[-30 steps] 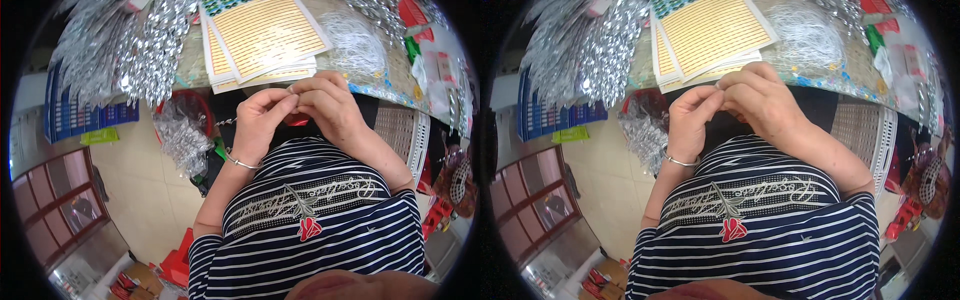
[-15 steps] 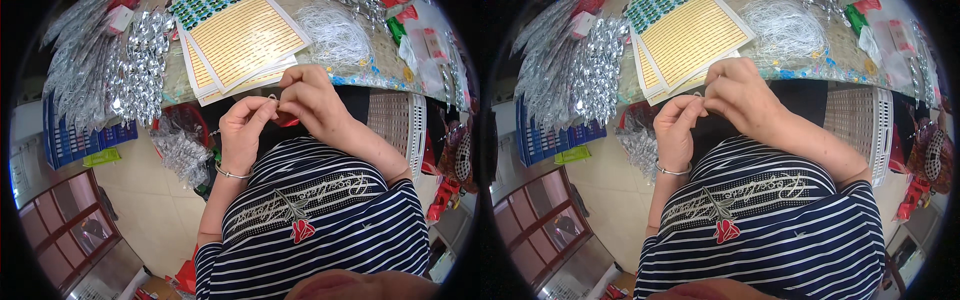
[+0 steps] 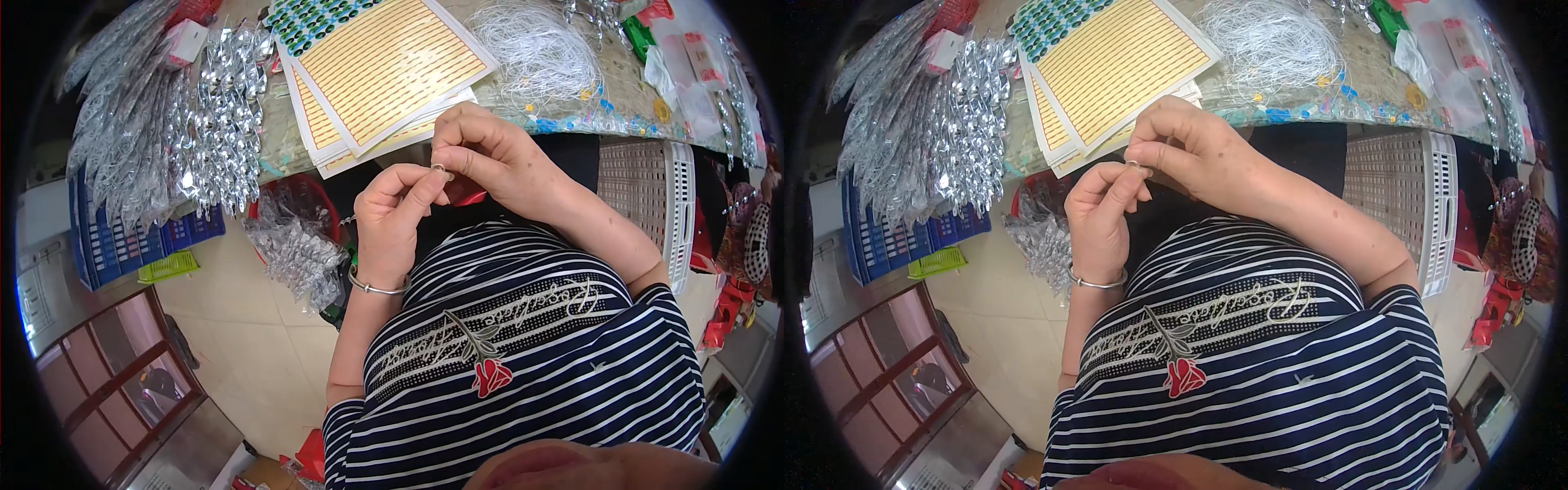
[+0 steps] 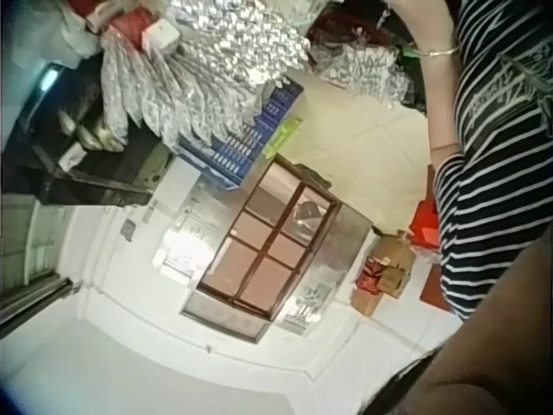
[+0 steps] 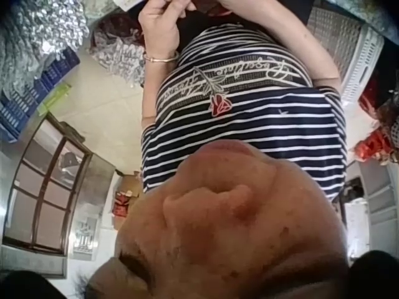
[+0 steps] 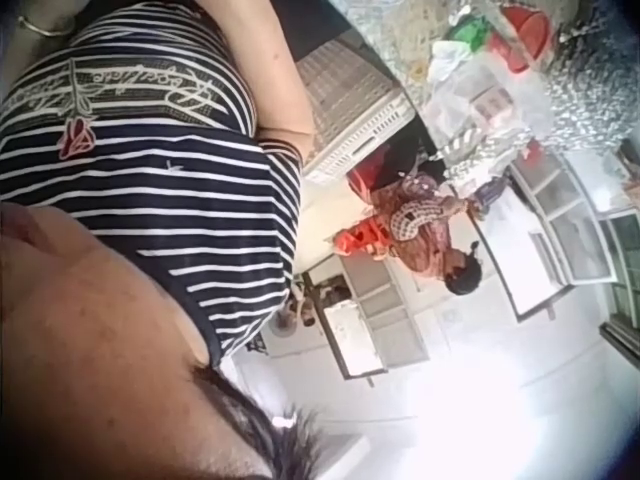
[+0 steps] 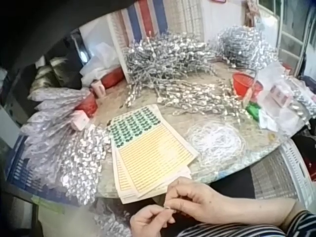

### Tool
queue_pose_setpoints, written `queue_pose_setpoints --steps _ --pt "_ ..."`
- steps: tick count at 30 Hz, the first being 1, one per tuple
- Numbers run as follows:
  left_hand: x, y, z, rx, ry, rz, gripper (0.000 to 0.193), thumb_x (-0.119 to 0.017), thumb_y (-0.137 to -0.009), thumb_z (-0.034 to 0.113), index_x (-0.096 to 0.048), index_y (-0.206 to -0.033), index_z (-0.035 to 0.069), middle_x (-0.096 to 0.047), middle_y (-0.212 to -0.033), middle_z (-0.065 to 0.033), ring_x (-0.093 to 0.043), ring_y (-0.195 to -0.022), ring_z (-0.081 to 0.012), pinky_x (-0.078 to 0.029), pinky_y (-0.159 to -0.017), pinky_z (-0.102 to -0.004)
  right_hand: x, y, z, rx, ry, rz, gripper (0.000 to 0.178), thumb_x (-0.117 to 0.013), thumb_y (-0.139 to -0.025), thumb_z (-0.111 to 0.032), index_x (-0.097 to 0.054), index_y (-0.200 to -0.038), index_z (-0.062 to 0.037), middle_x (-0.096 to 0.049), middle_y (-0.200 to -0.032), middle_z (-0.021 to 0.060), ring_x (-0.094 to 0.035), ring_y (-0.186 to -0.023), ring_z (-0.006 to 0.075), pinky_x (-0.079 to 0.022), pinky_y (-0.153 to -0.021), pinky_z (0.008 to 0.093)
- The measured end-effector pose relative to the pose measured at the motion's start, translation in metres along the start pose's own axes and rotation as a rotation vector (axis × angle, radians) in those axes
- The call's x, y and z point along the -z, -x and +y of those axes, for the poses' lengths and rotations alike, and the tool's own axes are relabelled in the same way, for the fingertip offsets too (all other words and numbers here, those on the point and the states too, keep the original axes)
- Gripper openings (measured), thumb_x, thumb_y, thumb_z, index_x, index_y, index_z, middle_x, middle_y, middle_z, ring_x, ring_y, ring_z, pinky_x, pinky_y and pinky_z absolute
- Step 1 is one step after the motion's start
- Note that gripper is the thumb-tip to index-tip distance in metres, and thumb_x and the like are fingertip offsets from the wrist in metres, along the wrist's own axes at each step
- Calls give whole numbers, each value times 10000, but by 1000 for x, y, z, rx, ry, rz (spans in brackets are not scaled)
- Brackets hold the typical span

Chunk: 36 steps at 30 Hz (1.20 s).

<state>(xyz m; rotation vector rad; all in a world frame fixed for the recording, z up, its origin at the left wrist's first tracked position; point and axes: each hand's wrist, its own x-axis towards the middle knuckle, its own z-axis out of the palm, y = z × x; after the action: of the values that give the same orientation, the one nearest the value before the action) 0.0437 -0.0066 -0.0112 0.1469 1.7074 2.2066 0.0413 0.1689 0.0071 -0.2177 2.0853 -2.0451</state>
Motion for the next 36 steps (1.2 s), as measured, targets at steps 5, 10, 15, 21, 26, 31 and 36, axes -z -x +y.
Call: queue_pose_setpoints --steps 5,10,15,21,26,31,36 --pt "1 0 1 49 51 0 109 -654 -871 118 -679 -893 14 -656 -756 -18 -534 -651 -39 -367 -570 -172 1 -2 1 -24 -8 7 108 -601 -910 -115 -627 -901 -11 -505 -922 16 -507 -851 87 -437 -767 226" --pt "1 0 1 48 59 26 103 -652 -870 106 -674 -899 9 -651 -761 -15 -546 -684 -38 -371 -581 -172 2 -2 -3 -137 -171 21 114 -608 -898 -107 -660 -948 -18 -531 -925 28 -546 -873 100 -454 -764 233" --pt "-3 1 1 -44 21 97 51 -637 -865 16 -654 -904 -12 -647 -833 -34 -566 -728 -56 -450 -685 -189 8 7 -6 281 324 149 95 -617 -882 -71 -660 -941 -9 -530 -921 44 -576 -792 110 -487 -690 226" --pt "-4 -1 -4 -151 -163 77 30 -635 -865 8 -644 -884 -12 -637 -825 -28 -560 -731 -58 -456 -683 -194 2 12 -2 341 447 139 89 -652 -841 -34 -664 -926 -14 -529 -880 55 -581 -737 123 -493 -626 233" --pt "-2 -2 -10 -215 -249 65 36 -645 -853 8 -643 -886 -7 -629 -813 -18 -536 -701 -54 -443 -648 -197 4 11 -5 439 631 156 115 -690 -783 -25 -670 -896 -16 -535 -823 72 -585 -708 187 -480 -593 273" --pt "-1 -3 -12 -281 -350 46 54 -648 -845 3 -637 -896 -11 -626 -806 -29 -532 -677 -74 -444 -634 -208 5 11 -7 444 682 160 124 -709 -760 -40 -673 -878 -23 -552 -799 72 -584 -701 208 -474 -584 288" --pt "-2 -3 -11 -395 -520 48 68 -646 -839 -4 -635 -906 -10 -635 -808 -60 -558 -662 -102 -456 -620 -224 3 10 -5 432 700 163 130 -725 -733 -47 -670 -849 -24 -552 -785 68 -585 -694 212 -472 -573 296"
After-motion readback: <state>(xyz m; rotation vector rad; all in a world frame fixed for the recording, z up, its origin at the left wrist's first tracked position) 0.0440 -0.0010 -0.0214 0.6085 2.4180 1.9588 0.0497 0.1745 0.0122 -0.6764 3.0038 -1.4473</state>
